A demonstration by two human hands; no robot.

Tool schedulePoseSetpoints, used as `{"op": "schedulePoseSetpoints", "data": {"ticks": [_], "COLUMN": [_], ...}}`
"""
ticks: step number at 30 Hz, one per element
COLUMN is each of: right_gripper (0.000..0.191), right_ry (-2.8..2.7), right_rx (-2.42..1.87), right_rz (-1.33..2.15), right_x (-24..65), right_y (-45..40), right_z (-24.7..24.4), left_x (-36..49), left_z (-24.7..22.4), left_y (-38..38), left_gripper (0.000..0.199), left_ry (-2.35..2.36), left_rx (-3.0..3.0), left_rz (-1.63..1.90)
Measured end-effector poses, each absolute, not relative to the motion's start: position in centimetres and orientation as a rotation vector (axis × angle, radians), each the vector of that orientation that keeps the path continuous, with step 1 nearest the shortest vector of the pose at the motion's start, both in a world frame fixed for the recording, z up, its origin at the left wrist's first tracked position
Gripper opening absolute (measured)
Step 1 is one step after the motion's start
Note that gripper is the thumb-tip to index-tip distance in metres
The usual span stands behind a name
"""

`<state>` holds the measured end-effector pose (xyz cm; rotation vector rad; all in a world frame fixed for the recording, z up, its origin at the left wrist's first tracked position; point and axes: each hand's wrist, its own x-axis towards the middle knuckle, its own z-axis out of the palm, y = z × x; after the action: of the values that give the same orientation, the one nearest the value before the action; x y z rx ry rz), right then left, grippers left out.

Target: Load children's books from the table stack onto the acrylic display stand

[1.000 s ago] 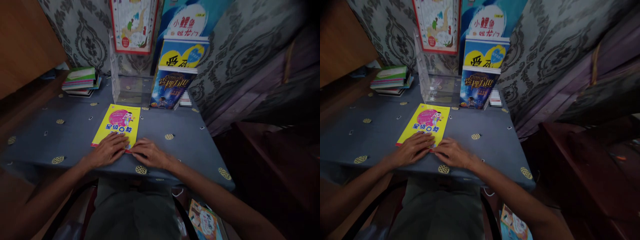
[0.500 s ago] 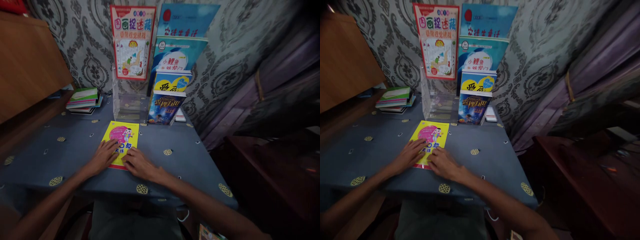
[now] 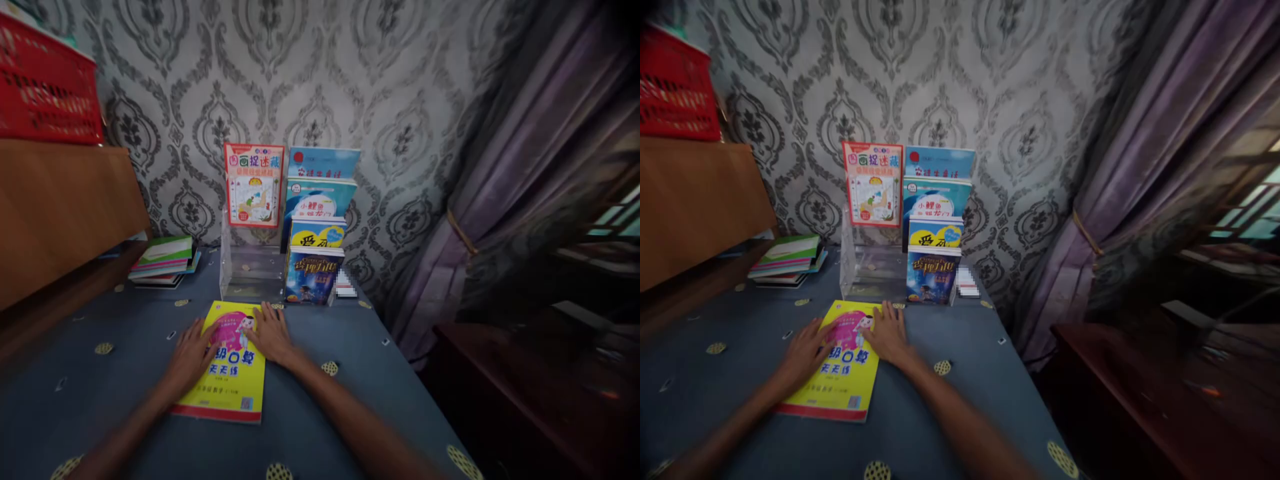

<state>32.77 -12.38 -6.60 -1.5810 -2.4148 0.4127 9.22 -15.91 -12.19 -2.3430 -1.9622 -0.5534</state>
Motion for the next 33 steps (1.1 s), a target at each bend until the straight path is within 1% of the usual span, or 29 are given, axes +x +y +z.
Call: {"op": "schedulePoseSetpoints", "data": {"ticks": [8,13,17,23,25,28,31,33], "right_gripper": [0.075,0.077,0.08,0.087,0.088,0.088,0.089,0.089], "right_ry": [-2.378,-2.421,-2.452,-2.466,-2.478,-2.486,-2.486,-2.477], "right_rx": [-1.625,-1.511,-1.395,-1.333,-1.31,-1.282,-1.269,-1.269], "right_rz": [0.406,0.492,0.589,0.655,0.673,0.697,0.707,0.709], "right_x": [32.8,33.0,32.9,33.4,33.7,34.0,34.1,34.2], "right_y": [-14.2,-18.1,-21.0,-22.0,-22.1,-22.1,-22.1,-22.1], "right_z": [-7.0,-7.5,-7.1,-6.0,-5.7,-5.4,-5.3,-5.4], "left_x": [9.7,9.7,9.5,9.4,9.2,8.8,8.5,8.6], "left_z": [-12.1,-12.2,-11.7,-11.7,-11.7,-11.0,-9.8,-9.1], "left_y": [-16.2,-16.1,-16.2,-16.1,-16.0,-15.8,-15.7,-15.9], "left_gripper": [0.049,0.047,0.049,0.052,0.054,0.055,0.055,0.061], "left_ry": [-2.013,-1.965,-1.945,-1.976,-1.983,-2.019,-2.237,-2.431], "left_rx": [-2.311,-2.301,-2.32,-2.351,-2.382,-2.442,-2.43,-2.397], "left_rz": [-0.574,-0.617,-0.557,-0.614,-0.717,-0.978,-1.332,-1.616]}}
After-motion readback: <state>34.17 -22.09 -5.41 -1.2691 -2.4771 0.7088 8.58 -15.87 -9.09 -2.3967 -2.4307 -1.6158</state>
